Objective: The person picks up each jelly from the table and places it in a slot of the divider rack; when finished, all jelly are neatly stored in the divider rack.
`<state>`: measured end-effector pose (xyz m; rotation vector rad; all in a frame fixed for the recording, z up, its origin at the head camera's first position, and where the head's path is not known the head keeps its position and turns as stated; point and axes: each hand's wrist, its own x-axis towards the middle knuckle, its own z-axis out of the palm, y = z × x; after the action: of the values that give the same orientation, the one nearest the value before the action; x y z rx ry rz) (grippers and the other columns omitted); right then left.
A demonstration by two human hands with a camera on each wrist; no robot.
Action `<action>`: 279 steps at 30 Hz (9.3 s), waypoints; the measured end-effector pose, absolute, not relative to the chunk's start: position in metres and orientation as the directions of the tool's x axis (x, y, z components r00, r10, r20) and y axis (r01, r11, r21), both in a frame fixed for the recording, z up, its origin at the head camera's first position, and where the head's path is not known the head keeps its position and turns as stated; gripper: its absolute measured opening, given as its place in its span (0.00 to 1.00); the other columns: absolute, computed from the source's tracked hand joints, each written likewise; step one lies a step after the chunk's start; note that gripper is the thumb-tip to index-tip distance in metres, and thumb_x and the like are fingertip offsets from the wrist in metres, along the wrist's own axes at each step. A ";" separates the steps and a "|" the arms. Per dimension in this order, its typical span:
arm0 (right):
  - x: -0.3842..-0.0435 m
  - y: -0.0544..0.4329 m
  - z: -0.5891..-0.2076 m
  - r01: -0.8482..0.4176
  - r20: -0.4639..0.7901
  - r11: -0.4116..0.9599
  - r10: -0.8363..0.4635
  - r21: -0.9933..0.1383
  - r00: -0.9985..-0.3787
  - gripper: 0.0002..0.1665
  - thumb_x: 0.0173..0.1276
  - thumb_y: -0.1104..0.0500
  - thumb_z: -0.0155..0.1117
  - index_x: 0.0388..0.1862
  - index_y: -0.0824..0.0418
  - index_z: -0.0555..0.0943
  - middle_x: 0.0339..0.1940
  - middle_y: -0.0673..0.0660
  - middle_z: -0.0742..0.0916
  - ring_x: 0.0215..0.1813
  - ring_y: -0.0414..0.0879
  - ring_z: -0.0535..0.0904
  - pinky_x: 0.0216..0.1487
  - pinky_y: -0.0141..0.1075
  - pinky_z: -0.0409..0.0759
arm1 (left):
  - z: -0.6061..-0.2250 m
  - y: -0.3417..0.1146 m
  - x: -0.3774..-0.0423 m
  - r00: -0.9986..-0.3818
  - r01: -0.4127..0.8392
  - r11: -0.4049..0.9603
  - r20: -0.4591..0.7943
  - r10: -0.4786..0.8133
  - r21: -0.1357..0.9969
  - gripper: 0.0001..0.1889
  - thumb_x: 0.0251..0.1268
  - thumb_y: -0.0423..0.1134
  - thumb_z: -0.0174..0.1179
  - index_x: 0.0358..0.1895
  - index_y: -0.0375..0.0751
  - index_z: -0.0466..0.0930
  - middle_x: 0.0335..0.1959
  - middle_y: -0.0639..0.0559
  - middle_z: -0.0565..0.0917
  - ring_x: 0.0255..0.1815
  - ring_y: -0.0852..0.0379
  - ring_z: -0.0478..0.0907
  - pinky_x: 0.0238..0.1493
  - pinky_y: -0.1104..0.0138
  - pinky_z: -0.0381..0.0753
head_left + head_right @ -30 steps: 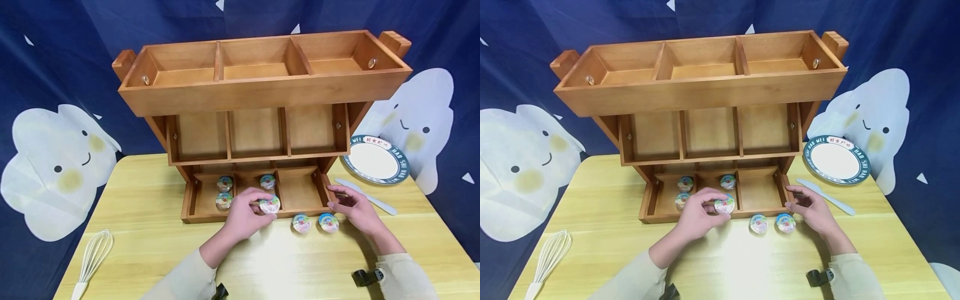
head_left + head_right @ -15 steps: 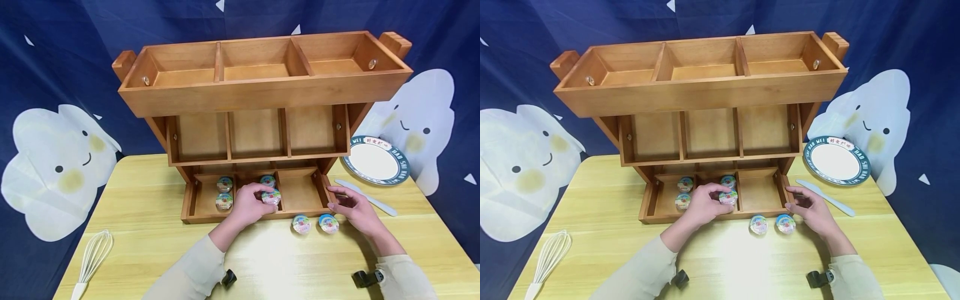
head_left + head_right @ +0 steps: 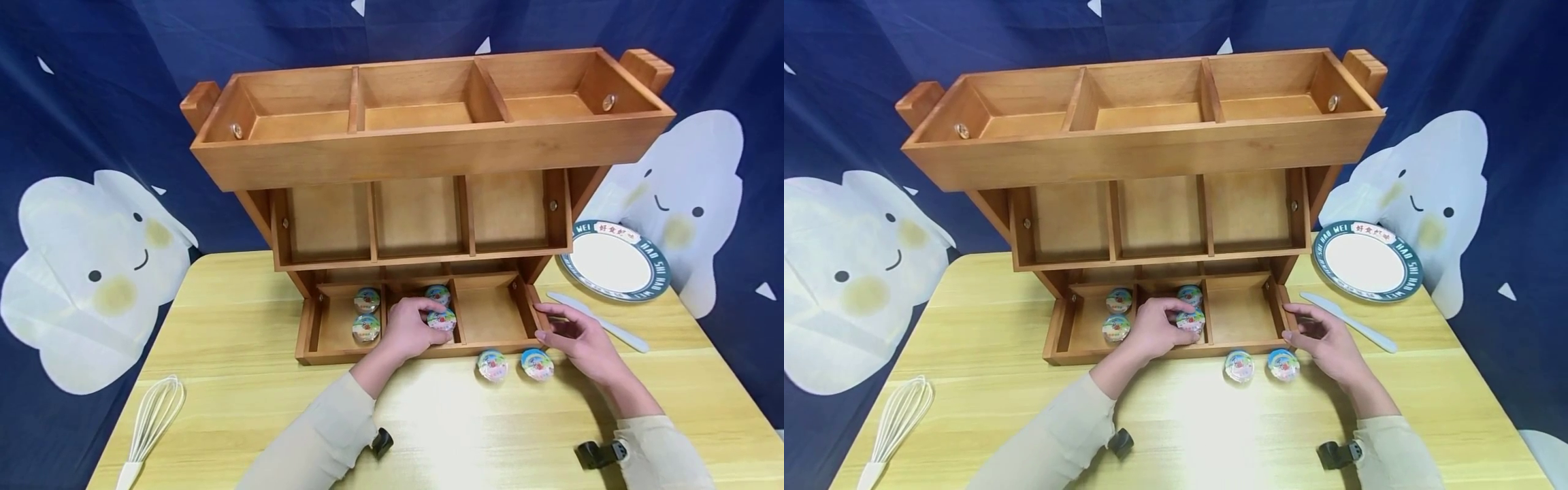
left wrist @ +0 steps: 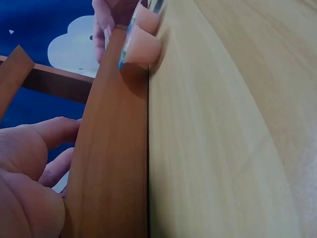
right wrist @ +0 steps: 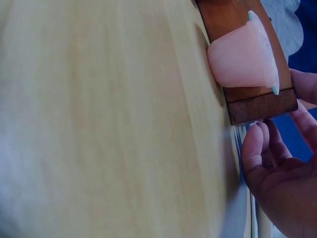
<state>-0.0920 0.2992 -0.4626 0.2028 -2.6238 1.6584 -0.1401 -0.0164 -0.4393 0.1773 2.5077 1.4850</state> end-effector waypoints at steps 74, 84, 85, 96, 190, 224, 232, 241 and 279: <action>-0.094 0.300 -0.465 -0.115 0.082 0.436 -0.094 -0.892 -0.992 0.28 0.66 0.66 0.70 0.65 0.66 0.76 0.55 0.56 0.81 0.46 0.44 0.77 0.45 0.26 0.75 | -0.468 0.015 -0.053 -0.936 -0.068 0.123 -0.106 0.337 0.990 0.26 0.46 0.26 0.77 0.53 0.42 0.85 0.46 0.51 0.81 0.42 0.53 0.83 0.41 0.70 0.84; -0.096 0.300 -0.463 -0.122 0.089 0.448 -0.094 -0.886 -0.992 0.28 0.66 0.66 0.70 0.65 0.66 0.77 0.55 0.57 0.81 0.46 0.45 0.77 0.45 0.25 0.75 | -0.476 0.037 -0.055 -0.952 -0.028 0.193 -0.085 0.295 0.981 0.26 0.46 0.29 0.78 0.53 0.47 0.86 0.40 0.60 0.80 0.29 0.65 0.81 0.34 0.74 0.83; -0.096 0.300 -0.463 -0.122 0.088 0.447 -0.096 -0.886 -0.991 0.28 0.66 0.66 0.70 0.65 0.66 0.77 0.54 0.57 0.81 0.46 0.45 0.77 0.45 0.25 0.75 | -0.476 0.038 -0.055 -0.953 -0.019 0.198 -0.078 0.293 0.980 0.25 0.45 0.29 0.78 0.52 0.47 0.87 0.39 0.60 0.80 0.27 0.66 0.81 0.33 0.74 0.83; -0.096 0.301 -0.462 -0.131 0.095 0.449 -0.102 -0.884 -0.990 0.28 0.66 0.66 0.70 0.65 0.66 0.77 0.55 0.57 0.81 0.46 0.45 0.77 0.45 0.25 0.75 | -0.471 0.044 -0.057 -0.944 0.074 0.260 -0.017 0.330 0.963 0.22 0.46 0.30 0.78 0.48 0.46 0.88 0.42 0.62 0.82 0.32 0.66 0.79 0.32 0.76 0.81; -0.097 0.301 -0.464 -0.128 0.093 0.406 -0.106 -0.905 -0.990 0.27 0.66 0.67 0.69 0.64 0.66 0.77 0.53 0.56 0.81 0.45 0.44 0.77 0.45 0.26 0.76 | -0.446 0.110 -0.169 -0.993 0.006 0.372 -0.038 0.112 0.928 0.22 0.45 0.30 0.77 0.48 0.47 0.89 0.42 0.60 0.86 0.46 0.61 0.78 0.49 0.73 0.76; -0.095 0.299 -0.463 -0.158 0.121 0.375 -0.119 -0.914 -0.986 0.27 0.66 0.69 0.68 0.64 0.68 0.76 0.47 0.59 0.81 0.42 0.45 0.77 0.41 0.28 0.76 | -0.451 0.113 -0.172 -0.995 0.004 0.481 -0.044 0.089 0.877 0.17 0.52 0.26 0.66 0.45 0.48 0.90 0.39 0.59 0.86 0.45 0.58 0.80 0.47 0.72 0.78; -0.095 0.299 -0.464 -0.146 0.110 0.390 -0.112 -0.909 -0.988 0.27 0.66 0.68 0.69 0.64 0.67 0.76 0.50 0.58 0.81 0.43 0.45 0.77 0.42 0.27 0.76 | -0.441 0.109 -0.167 -0.988 -0.073 0.498 -0.131 0.082 0.864 0.28 0.45 0.25 0.69 0.54 0.50 0.84 0.47 0.55 0.84 0.49 0.55 0.77 0.51 0.69 0.77; -0.095 0.300 -0.464 -0.151 0.116 0.393 -0.111 -0.907 -0.987 0.27 0.66 0.68 0.69 0.64 0.67 0.76 0.52 0.57 0.81 0.44 0.45 0.78 0.44 0.26 0.76 | -0.423 0.089 -0.154 -0.988 -0.037 0.421 -0.095 0.118 0.906 0.34 0.44 0.28 0.76 0.61 0.47 0.81 0.54 0.49 0.82 0.53 0.51 0.77 0.52 0.66 0.77; -0.096 0.301 -0.465 -0.131 0.096 0.409 -0.103 -0.903 -0.990 0.27 0.67 0.67 0.69 0.65 0.66 0.76 0.55 0.55 0.80 0.46 0.45 0.77 0.45 0.26 0.75 | -0.464 0.100 -0.047 -0.980 -0.092 0.146 -0.116 0.163 0.985 0.24 0.43 0.30 0.79 0.48 0.51 0.87 0.42 0.64 0.82 0.37 0.64 0.82 0.35 0.75 0.81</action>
<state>-0.0962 0.3012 -0.4648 0.2169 -2.6159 1.6796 -0.0466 0.1003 -0.4637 0.0698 2.2212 1.9334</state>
